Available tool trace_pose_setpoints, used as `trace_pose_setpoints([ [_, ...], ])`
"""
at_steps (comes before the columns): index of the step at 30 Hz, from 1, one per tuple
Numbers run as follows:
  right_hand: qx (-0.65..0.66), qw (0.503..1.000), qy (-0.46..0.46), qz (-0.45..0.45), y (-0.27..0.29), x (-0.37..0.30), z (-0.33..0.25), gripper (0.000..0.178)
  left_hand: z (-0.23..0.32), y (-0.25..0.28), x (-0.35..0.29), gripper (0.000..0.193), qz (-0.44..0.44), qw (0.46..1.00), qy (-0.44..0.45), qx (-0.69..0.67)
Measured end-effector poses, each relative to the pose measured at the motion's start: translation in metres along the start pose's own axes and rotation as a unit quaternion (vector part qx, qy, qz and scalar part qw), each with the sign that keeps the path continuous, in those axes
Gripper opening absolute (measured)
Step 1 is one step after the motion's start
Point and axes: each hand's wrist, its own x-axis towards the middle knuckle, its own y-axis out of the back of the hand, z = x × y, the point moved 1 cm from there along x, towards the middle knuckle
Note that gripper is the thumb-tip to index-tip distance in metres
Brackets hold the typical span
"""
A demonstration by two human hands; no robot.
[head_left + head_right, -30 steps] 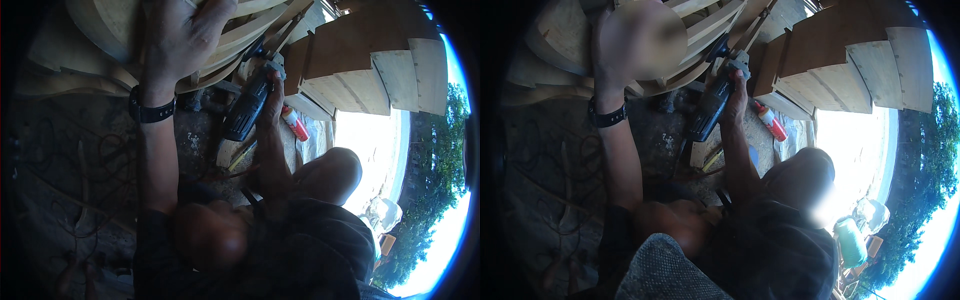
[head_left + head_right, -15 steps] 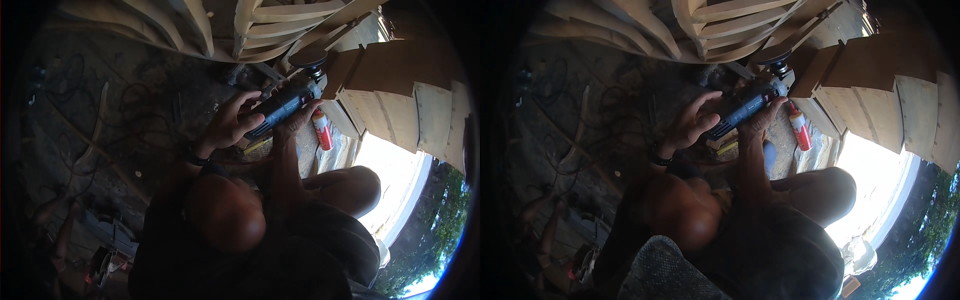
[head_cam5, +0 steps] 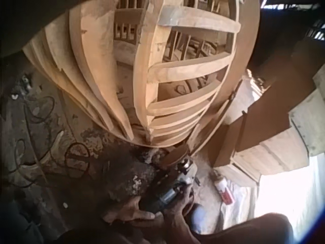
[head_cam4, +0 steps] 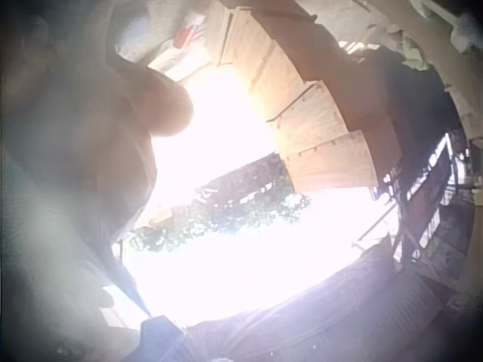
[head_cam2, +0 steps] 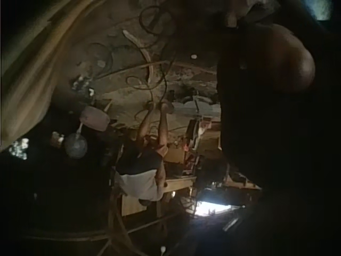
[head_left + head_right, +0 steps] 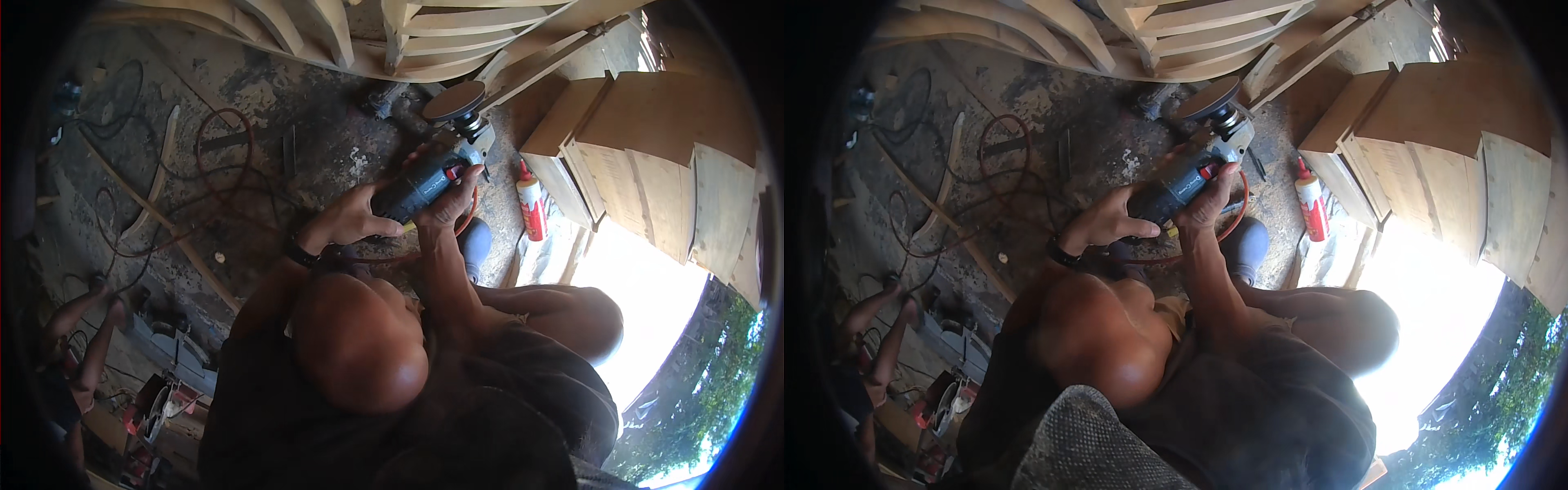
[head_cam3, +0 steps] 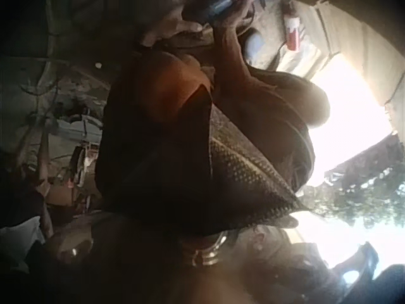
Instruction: The person applies adhesive to a small wooden block and attaches it to a wooden frame, followed by securing a piece of wood using a pneumatic nailer, and then uses a handheld angle grinder to sand the edges of the structure.
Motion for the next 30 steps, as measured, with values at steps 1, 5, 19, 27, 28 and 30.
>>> trace_pose_setpoints([
  [1,0.003,1.0,0.011,-0.008,-0.004,0.005,-0.008,0.086,0.007,-0.001,0.007,0.068,-0.009,1.0,0.004,-0.007],
  [5,-0.064,0.994,0.074,0.043,-0.02,0.032,-0.055,0.07,0.039,-0.01,0.055,0.067,0.034,0.983,-0.09,0.153],
  [19,-0.121,0.969,0.205,0.061,-0.047,0.09,-0.05,0.062,0.1,0.003,0.078,0.063,0.126,0.932,-0.093,0.326],
  [27,-0.115,0.958,0.253,0.075,-0.057,0.093,-0.063,0.052,0.118,-0.001,0.08,0.067,0.11,0.944,-0.053,0.308],
  [28,-0.108,0.959,0.251,0.076,-0.054,0.096,-0.061,0.051,0.119,-0.003,0.08,0.067,0.112,0.941,-0.051,0.315],
  [30,-0.089,0.964,0.241,0.073,-0.045,0.098,-0.06,0.049,0.122,-0.01,0.078,0.067,0.114,0.936,-0.047,0.329],
])
